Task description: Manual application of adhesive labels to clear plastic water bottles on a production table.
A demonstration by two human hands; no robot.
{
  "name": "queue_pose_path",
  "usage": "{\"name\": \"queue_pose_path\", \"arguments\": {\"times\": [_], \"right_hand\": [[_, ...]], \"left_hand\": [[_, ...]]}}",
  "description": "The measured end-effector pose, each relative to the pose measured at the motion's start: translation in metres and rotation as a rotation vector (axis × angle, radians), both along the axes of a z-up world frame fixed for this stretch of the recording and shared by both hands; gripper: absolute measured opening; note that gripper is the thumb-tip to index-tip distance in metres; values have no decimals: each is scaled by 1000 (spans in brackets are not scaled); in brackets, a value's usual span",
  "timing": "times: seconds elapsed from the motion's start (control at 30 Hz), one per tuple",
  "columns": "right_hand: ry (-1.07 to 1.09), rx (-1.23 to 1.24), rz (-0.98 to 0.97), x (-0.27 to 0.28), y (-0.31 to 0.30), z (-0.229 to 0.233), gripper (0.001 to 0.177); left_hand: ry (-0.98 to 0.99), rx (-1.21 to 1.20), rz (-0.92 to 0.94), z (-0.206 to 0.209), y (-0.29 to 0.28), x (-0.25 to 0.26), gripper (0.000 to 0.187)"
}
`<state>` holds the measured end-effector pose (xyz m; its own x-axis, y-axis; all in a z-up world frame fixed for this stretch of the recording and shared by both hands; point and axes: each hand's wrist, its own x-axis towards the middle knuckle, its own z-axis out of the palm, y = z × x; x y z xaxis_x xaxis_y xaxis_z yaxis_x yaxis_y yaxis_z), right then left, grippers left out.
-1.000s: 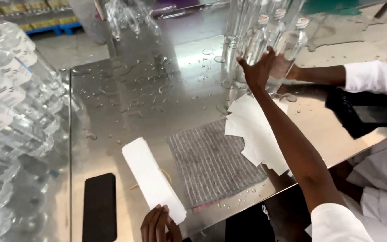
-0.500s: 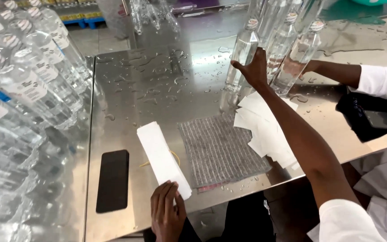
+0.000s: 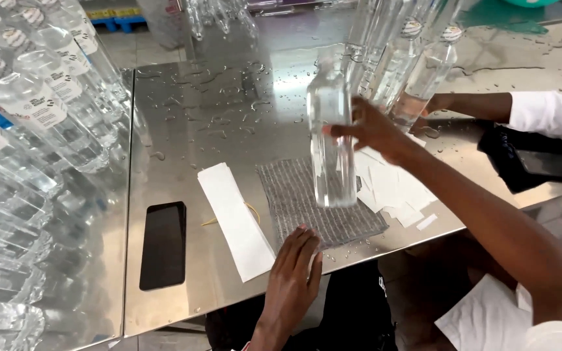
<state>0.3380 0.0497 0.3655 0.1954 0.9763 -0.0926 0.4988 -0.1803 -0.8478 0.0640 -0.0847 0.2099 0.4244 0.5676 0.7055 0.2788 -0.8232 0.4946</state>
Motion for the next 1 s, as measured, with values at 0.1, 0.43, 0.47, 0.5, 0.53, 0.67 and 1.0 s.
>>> {"name": "queue_pose_path", "arguments": {"times": [0.1, 0.43, 0.47, 0.5, 0.53, 0.67, 1.0], "right_hand": [[143, -213, 66, -21, -22, -20, 90], [-5, -572, 84, -85, -23, -41, 126], [-84, -593, 90, -87, -21, -41, 118], [-163, -614, 97, -89, -18, -41, 109], [-154, -623, 91, -81, -14, -44, 109], [-355, -633, 223, -43, -11, -45, 98], [-607, -428, 102, -51, -62, -15, 119]], "left_hand": [[-79, -26, 20, -5, -3, -5, 24], [-91, -132, 61, -26, -7, -25, 24], [-102, -136, 62, -27, -5, -24, 24], [-113, -141, 64, -29, -4, -23, 24], [-107, -150, 56, -28, -3, -23, 24], [-149, -158, 62, -30, -4, -24, 22], [-223, -148, 9, -23, -10, -21, 23]]}}
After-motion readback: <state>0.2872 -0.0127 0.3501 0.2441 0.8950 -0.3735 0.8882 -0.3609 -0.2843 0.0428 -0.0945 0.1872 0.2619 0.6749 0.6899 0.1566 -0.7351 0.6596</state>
